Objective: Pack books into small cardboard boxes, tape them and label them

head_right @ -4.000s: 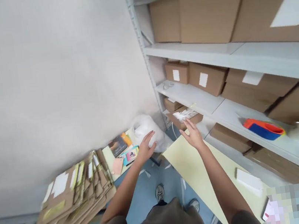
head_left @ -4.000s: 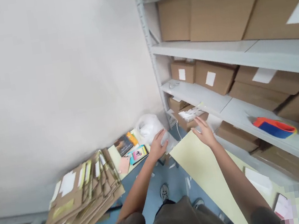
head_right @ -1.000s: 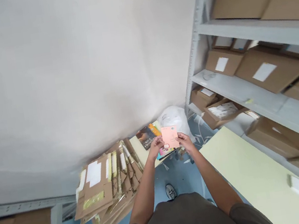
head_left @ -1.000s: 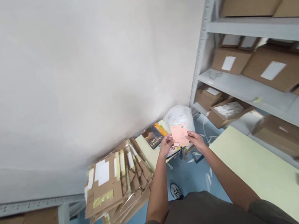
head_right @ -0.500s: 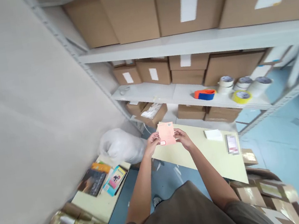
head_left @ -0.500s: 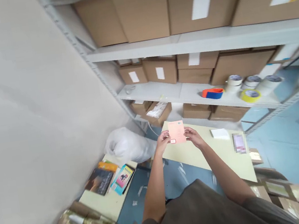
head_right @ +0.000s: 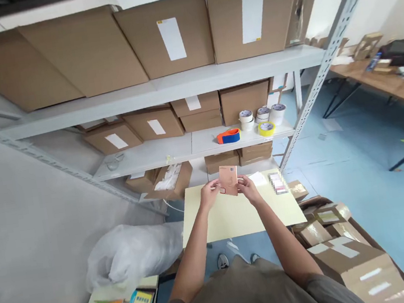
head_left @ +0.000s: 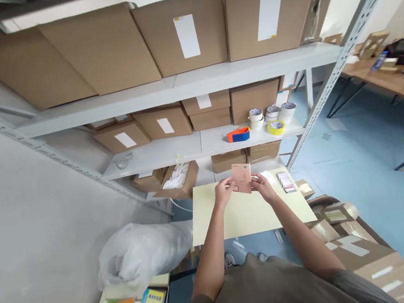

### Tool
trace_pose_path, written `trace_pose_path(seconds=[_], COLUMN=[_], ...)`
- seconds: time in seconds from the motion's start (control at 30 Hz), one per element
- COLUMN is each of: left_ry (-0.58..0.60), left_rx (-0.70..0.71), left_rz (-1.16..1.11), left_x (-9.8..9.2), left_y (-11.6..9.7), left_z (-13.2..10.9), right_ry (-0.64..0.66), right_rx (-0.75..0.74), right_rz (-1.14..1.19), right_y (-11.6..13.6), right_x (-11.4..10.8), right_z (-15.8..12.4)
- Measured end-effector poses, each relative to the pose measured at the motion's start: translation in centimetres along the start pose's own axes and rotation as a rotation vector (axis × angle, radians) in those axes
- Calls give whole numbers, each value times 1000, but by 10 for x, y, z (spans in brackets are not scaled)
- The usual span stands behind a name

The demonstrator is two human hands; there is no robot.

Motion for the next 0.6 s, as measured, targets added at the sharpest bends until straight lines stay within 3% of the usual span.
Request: trace_pose_path(seconds=[0.07,0.17,0.27,0.4,0.43,0.6], left_ry=[147,187,141,126,129,200], left_rx=[44,87,52,-104,-142,-193], left_rz=[-64,-158,-230,-404,-445,-487], left_x=[13,15,-6,-46,-54,-69], left_y=[-11,-21,-16,5,10,20], left_z=[-1,0,10,27,30,39], right_ry=[4,25,-23,-373,-407,-166], right_rx=[-70,-134,-174,-201,-176,-61], right_rz=[-51,-127,-218,-361,-355,-127], right_y=[5,7,6,7,6,-3], right_x=[14,36,49,43,45,78], right_z=[0,4,12,18,18,17])
Point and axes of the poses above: each hand's wrist, its own z-axis towards the middle knuckle, its own x-axis out of the palm, y = z × x, the point moved 5 cm from there along z, towards the middle knuckle, and after that the axes turned 3 degrees about -y, right-handed, at the moved point
